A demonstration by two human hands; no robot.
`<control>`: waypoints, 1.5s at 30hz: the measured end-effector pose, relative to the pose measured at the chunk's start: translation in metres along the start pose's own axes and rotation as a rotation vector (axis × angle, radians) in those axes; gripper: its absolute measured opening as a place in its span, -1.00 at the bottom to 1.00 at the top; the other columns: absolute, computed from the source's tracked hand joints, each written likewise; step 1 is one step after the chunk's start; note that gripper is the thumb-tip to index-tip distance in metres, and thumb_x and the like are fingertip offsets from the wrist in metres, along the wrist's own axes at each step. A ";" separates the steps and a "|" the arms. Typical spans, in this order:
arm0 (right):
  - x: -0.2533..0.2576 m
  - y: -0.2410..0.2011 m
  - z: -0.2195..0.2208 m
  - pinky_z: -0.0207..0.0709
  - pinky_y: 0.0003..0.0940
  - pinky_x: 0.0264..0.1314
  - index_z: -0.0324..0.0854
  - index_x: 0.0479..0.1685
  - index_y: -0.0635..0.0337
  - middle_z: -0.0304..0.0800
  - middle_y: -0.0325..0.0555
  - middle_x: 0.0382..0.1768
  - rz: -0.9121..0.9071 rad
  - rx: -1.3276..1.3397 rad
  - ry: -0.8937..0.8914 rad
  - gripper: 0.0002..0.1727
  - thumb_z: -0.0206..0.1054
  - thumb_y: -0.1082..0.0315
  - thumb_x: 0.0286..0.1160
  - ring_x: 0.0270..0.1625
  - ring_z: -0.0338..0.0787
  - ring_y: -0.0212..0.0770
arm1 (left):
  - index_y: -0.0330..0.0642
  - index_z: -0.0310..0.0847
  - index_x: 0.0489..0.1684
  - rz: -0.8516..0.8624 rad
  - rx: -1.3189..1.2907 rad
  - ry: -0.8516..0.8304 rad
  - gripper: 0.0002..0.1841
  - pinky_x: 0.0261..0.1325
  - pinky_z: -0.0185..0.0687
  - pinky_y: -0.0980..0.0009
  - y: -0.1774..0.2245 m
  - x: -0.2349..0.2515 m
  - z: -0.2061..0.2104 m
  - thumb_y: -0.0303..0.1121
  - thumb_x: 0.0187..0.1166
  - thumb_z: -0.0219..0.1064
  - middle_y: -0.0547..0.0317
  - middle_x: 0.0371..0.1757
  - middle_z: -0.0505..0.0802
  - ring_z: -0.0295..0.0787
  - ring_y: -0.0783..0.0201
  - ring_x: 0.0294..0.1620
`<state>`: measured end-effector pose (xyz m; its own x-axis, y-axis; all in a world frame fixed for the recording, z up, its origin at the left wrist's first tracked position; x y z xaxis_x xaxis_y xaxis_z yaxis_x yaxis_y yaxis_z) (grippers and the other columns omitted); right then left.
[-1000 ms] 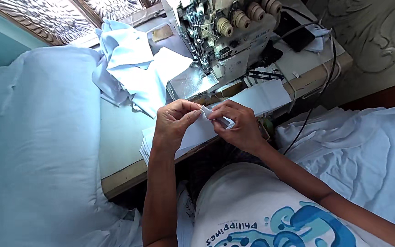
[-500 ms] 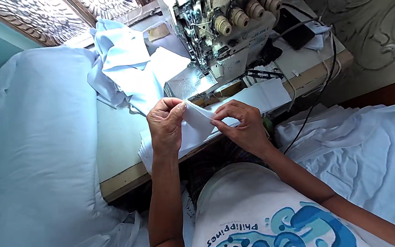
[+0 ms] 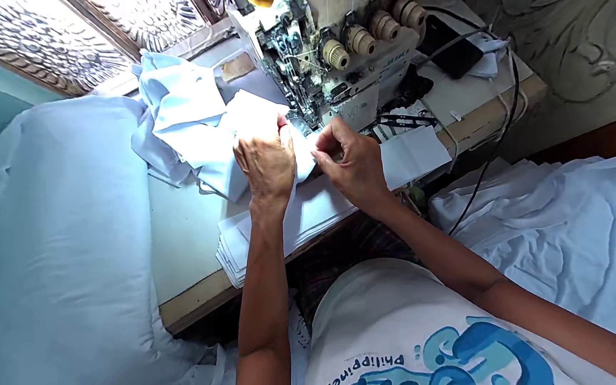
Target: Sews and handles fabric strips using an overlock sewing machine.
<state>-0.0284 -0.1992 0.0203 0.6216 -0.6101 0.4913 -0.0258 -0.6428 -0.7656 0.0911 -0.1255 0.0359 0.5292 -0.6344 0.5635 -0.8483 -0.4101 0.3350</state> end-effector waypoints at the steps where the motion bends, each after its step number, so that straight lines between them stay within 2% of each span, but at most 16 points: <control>1: -0.001 0.001 0.000 0.65 -0.24 -0.28 0.69 -0.25 0.33 0.82 -0.03 -0.38 0.005 0.000 0.004 -0.92 0.44 0.52 0.35 -0.31 0.84 -0.18 | -0.36 0.80 -0.19 0.015 0.036 -0.006 -0.79 0.20 0.53 -0.04 0.001 -0.002 0.001 -0.44 0.62 0.23 -0.23 -0.14 0.89 0.81 -0.20 0.04; 3: -0.005 0.003 -0.001 0.67 -0.28 -0.30 0.68 -0.25 0.33 0.81 -0.03 -0.39 0.011 0.001 0.004 -0.90 0.43 0.53 0.30 -0.34 0.83 -0.20 | -0.34 0.80 -0.18 0.007 0.108 -0.035 -0.75 0.29 0.43 -0.11 0.002 -0.006 0.002 -0.37 0.67 0.21 -0.28 -0.09 0.84 0.70 -0.31 0.19; 4: -0.007 0.003 -0.003 0.68 -0.29 -0.31 0.67 -0.26 0.33 0.81 -0.03 -0.40 0.015 0.005 -0.001 -0.90 0.42 0.54 0.28 -0.34 0.84 -0.20 | -0.35 0.81 -0.15 -0.002 0.127 -0.054 -0.72 0.25 0.43 -0.13 0.005 -0.010 0.002 -0.34 0.70 0.20 -0.30 -0.08 0.82 0.68 -0.34 0.19; 8: -0.027 -0.001 -0.018 0.60 -0.34 -0.40 0.61 -0.24 0.29 0.72 -0.04 -0.39 0.038 -0.012 -0.052 -0.86 0.41 0.56 0.25 -0.39 0.75 -0.21 | -0.27 0.86 -0.10 -0.019 0.009 -0.081 -0.73 0.07 0.52 0.01 0.021 -0.030 -0.002 -0.32 0.71 0.23 -0.19 -0.18 0.82 0.73 -0.17 -0.04; 11: -0.038 -0.005 -0.030 0.54 -0.43 -0.47 0.58 -0.25 0.24 0.65 -0.07 -0.40 0.049 -0.043 -0.068 -0.83 0.42 0.57 0.21 -0.44 0.67 -0.25 | -0.22 0.84 0.00 0.014 -0.106 -0.112 -0.76 0.01 0.50 0.09 0.029 -0.037 -0.001 -0.31 0.71 0.27 -0.11 -0.17 0.77 0.67 -0.08 -0.08; 13: -0.037 -0.003 -0.032 0.52 -0.44 -0.48 0.58 -0.26 0.24 0.65 -0.08 -0.41 0.050 -0.067 -0.051 -0.84 0.41 0.57 0.22 -0.44 0.66 -0.26 | -0.24 0.86 -0.07 -0.001 -0.134 -0.085 -0.78 0.02 0.47 0.09 0.028 -0.031 0.005 -0.32 0.65 0.31 -0.12 -0.23 0.80 0.69 -0.08 -0.10; 18: -0.024 0.005 -0.023 0.58 -0.30 -0.38 0.67 -0.34 0.31 0.73 -0.01 -0.44 0.024 -0.104 0.046 -0.95 0.36 0.56 0.24 -0.38 0.76 -0.16 | -0.40 0.74 -0.07 -0.060 -0.137 -0.115 -0.74 -0.02 0.57 0.02 0.025 -0.017 0.010 -0.31 0.63 0.32 -0.19 -0.20 0.84 0.76 -0.07 -0.17; 20: -0.026 -0.001 -0.025 0.53 -0.31 -0.41 0.67 -0.23 0.28 0.67 -0.03 -0.38 0.003 -0.150 -0.008 -0.89 0.36 0.57 0.29 -0.39 0.69 -0.17 | -0.40 0.74 -0.10 -0.059 -0.116 -0.113 -0.74 0.01 0.59 0.02 0.026 -0.017 0.009 -0.31 0.63 0.32 -0.20 -0.18 0.85 0.78 -0.09 -0.14; 24: -0.027 -0.005 -0.018 0.50 -0.26 -0.40 0.82 0.13 0.22 0.58 0.01 -0.36 -0.029 -0.275 -0.064 -0.67 0.38 0.56 0.39 -0.37 0.63 -0.07 | -0.35 0.79 -0.16 0.000 -0.031 -0.128 -0.77 0.01 0.55 -0.05 0.030 -0.020 0.006 -0.36 0.67 0.26 -0.22 -0.16 0.83 0.78 -0.18 -0.08; 26: -0.021 -0.001 -0.009 0.54 -0.22 -0.39 0.88 0.10 0.17 0.66 0.05 -0.39 -0.063 -0.340 -0.033 -0.67 0.38 0.56 0.38 -0.35 0.71 0.01 | -0.36 0.80 -0.10 0.012 0.005 -0.151 -0.76 0.00 0.56 -0.13 0.029 -0.017 0.005 -0.40 0.68 0.23 -0.28 -0.08 0.85 0.80 -0.25 -0.03; 29: -0.013 0.001 0.000 0.62 -0.15 -0.31 0.88 0.10 0.15 0.75 0.11 -0.29 -0.089 -0.396 -0.041 -0.66 0.36 0.57 0.39 -0.25 0.79 0.09 | -0.39 0.80 0.06 -0.017 0.048 -0.185 -0.71 0.16 0.54 -0.21 0.020 -0.005 0.008 -0.42 0.70 0.17 -0.38 0.10 0.83 0.78 -0.33 0.12; 32: -0.010 -0.001 0.003 0.59 -0.13 -0.31 0.88 0.12 0.12 0.76 0.10 -0.30 -0.115 -0.475 -0.030 -0.64 0.36 0.55 0.38 -0.28 0.78 0.09 | -0.37 0.81 0.08 -0.027 0.086 -0.167 -0.70 0.25 0.55 -0.15 0.008 0.009 0.011 -0.42 0.69 0.15 -0.35 0.14 0.82 0.77 -0.28 0.21; 36: -0.016 -0.003 0.005 0.58 -0.14 -0.32 0.86 0.17 0.12 0.78 0.07 -0.33 -0.133 -0.567 -0.001 -0.61 0.35 0.55 0.38 -0.33 0.78 0.07 | -0.33 0.79 0.08 -0.105 0.137 -0.200 -0.66 0.47 0.38 -0.11 -0.016 0.024 0.016 -0.31 0.71 0.13 -0.31 0.22 0.78 0.62 -0.26 0.41; 38: -0.024 -0.006 0.000 0.59 -0.12 -0.28 0.85 0.16 0.15 0.79 0.07 -0.31 -0.142 -0.549 -0.033 -0.61 0.36 0.56 0.34 -0.32 0.78 0.07 | -0.37 0.78 0.08 -0.131 0.138 -0.188 -0.65 0.48 0.36 -0.14 -0.028 0.029 0.015 -0.30 0.71 0.14 -0.34 0.25 0.77 0.57 -0.31 0.44; 41: -0.041 -0.011 -0.021 0.62 -0.06 -0.18 0.83 0.03 0.19 0.71 0.05 -0.26 -0.121 -0.459 -0.156 -0.74 0.36 0.53 0.42 -0.25 0.75 0.05 | -0.38 0.78 0.10 -0.165 0.133 -0.136 -0.66 0.49 0.34 -0.14 -0.045 0.028 0.009 -0.34 0.70 0.13 -0.33 0.28 0.76 0.58 -0.32 0.41; 45: -0.054 0.029 -0.070 0.69 0.11 -0.12 0.79 0.13 0.23 0.79 0.19 -0.06 0.085 -0.530 -0.149 -0.74 0.30 0.46 0.57 -0.12 0.84 0.18 | -0.37 0.76 0.15 -0.187 0.182 -0.030 -0.66 0.45 0.38 -0.18 -0.059 0.000 -0.013 -0.33 0.69 0.16 -0.40 0.22 0.76 0.63 -0.36 0.34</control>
<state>-0.1174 -0.2179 0.0007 0.7031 -0.6227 0.3434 -0.4470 -0.7625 -0.4677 0.1413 -0.0925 0.0259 0.6787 -0.5545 0.4815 -0.7200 -0.6314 0.2878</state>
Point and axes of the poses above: each hand's wrist, its own x-axis towards the middle knuckle, its own z-axis out of the palm, y = z × x, the point moved 6 cm from there along x, towards the middle knuckle
